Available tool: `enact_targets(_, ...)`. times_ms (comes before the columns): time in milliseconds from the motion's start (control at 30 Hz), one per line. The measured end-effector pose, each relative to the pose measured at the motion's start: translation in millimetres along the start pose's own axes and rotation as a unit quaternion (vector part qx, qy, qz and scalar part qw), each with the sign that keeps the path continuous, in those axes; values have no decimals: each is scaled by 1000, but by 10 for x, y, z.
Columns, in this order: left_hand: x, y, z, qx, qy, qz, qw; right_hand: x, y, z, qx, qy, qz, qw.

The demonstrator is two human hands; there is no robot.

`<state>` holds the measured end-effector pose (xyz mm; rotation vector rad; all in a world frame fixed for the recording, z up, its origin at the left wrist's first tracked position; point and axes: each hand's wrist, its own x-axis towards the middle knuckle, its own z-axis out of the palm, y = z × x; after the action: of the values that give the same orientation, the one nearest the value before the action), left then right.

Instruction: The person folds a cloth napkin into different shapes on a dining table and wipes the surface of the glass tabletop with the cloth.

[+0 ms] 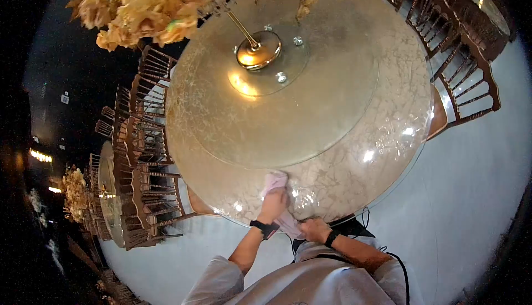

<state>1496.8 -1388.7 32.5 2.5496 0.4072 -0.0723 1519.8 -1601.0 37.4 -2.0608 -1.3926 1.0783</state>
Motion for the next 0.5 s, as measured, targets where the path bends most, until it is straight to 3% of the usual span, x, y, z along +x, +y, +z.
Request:
enact_targets(67,-149,-106,-113,-1,6,7,1000,-25,8,-85,0,-9,-3,1000)
enact_targets(167,-321,-112,-317,-74,30,-73,994,-43,171,-167,-25,37,40,998)
enact_targets(200,-411,-113,-392,-57,30,-70,995,-59,255,-178,-33,40,32,998)
enact_targets(300,-692,-231,-343,37,81,-46,995,-90,405,-306,-147,194,106,964)
enact_targets(367,-873,-311,-278,170,139,-38,975,-240,406,-585,-165,217,93,958)
enact_targets(467,-1162,-499,-114,132,-47,-177,974,-226,521,-591,-163,222,117,954)
enact_targets(500,-1260,-663,87,179,-22,-154,972,-201,535,-555,-170,225,120,952)
